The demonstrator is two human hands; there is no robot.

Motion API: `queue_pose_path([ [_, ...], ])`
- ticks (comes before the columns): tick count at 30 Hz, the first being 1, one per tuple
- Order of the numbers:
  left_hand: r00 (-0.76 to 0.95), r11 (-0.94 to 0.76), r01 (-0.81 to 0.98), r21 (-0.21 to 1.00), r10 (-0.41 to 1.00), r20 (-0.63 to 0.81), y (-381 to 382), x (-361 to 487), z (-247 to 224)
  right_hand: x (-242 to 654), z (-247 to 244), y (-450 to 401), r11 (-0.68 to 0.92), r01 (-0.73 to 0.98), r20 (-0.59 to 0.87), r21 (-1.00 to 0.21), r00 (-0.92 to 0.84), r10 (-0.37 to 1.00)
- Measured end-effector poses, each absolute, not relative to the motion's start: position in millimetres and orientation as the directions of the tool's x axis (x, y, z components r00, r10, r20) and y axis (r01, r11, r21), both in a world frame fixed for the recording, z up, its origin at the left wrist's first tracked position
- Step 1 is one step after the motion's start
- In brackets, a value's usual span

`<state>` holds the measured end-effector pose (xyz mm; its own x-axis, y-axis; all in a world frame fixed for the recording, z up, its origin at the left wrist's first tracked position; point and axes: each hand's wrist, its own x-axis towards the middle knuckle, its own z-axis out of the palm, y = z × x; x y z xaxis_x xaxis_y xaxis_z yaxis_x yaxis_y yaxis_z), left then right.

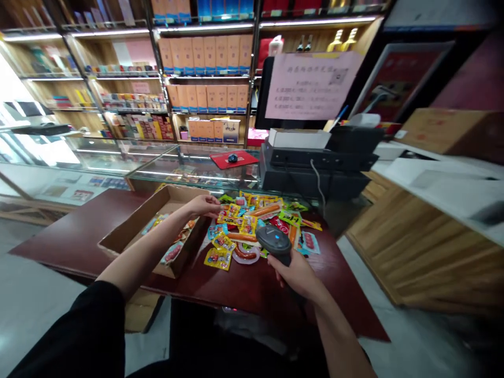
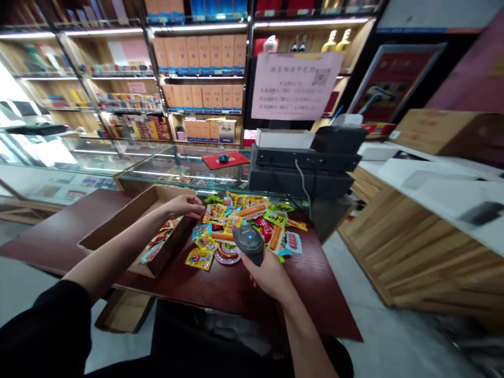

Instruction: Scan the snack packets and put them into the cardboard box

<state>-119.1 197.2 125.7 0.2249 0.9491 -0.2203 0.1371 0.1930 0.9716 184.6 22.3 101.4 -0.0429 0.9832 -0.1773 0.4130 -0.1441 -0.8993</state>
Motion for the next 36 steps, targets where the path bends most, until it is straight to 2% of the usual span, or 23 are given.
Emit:
queue_pose_path([
  [6, 0.389, 0.15, 0.205, 0.967, 0.894, -0.221, 218, -34, 105, 221, 95, 5, -0.164, 0.394, -0.147, -0.904, 0.074, 0.986],
  [11, 0.415, 0.023, 0.41, 0.912, 0.885, -0.209, 233, 1, 88, 238, 93, -5, -0.169, 0.391, -0.129, -0.905, 0.129, 0.983],
  [14, 0.393, -0.097, 0.555, 0.826, 0.906, -0.157, 237, 3, 80, 244, 90, -8, -0.193, 0.383, -0.142, -0.903, 0.157, 0.977],
  [18, 0.351, -0.236, 0.74, 0.63, 0.934, -0.062, 234, -9, 73, 246, 88, -8, -0.21, 0.389, -0.154, -0.897, 0.171, 0.973],
  [21, 0.31, -0.222, 0.84, 0.495, 0.945, -0.103, 229, -18, 67, 244, 87, -5, -0.204, 0.402, -0.149, -0.893, 0.164, 0.975],
  [23, 0.286, -0.206, 0.868, 0.452, 0.951, -0.116, 225, -20, 62, 242, 86, -2, -0.198, 0.408, -0.149, -0.891, 0.149, 0.978],
  [29, 0.323, -0.279, 0.821, 0.498, 0.947, -0.002, 215, -14, 48, 235, 83, 6, -0.179, 0.408, -0.145, -0.895, 0.114, 0.983],
  [36, 0.287, -0.169, 0.735, 0.657, 0.955, -0.075, 215, -8, 51, 225, 87, 12, -0.171, 0.428, -0.148, -0.888, 0.086, 0.985],
])
